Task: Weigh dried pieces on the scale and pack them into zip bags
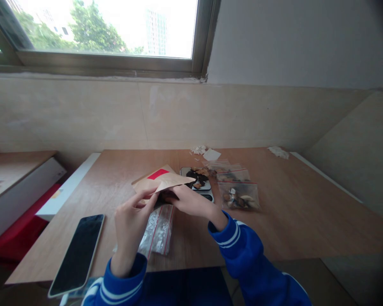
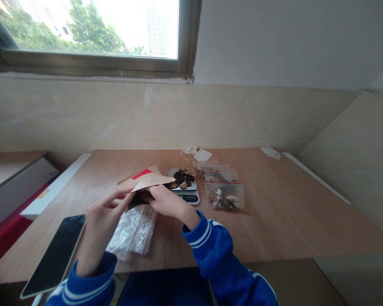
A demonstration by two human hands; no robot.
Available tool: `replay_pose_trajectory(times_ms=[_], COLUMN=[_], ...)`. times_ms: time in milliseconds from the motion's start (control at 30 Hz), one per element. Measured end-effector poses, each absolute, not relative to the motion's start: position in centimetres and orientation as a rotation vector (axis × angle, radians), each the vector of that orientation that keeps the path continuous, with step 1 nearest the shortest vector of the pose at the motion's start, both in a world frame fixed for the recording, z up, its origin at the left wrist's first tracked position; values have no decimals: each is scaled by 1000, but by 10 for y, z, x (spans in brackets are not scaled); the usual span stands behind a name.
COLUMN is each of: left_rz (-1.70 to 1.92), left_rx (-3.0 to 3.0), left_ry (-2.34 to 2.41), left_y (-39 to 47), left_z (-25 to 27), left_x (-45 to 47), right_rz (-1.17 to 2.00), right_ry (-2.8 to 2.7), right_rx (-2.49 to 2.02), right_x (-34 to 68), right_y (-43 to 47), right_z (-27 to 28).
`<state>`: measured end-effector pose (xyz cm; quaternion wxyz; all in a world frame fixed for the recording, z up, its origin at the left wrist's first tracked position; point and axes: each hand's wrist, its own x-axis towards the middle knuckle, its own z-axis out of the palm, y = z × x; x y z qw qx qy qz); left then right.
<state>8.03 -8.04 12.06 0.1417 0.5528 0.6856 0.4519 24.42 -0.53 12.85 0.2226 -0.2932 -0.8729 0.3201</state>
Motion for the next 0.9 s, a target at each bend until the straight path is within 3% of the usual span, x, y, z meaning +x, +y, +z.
replay_pose_trajectory(times_ms=[133,533,900], left_rz=[1279,1287,1284], left_rx=[1598,1562,1569], left_ry=[1967,2087,2085], left_y=[-80,-81,-80], left_z=[120,122,116], left_x=[81,70,70], right_rz=[958,667,686], right_ry=[-2405,-2399,-2352], right_rx=[-786,-865,-806], right_x=[246,250,250], right_y=[-6,-33,-38], right_z=[126,130,129])
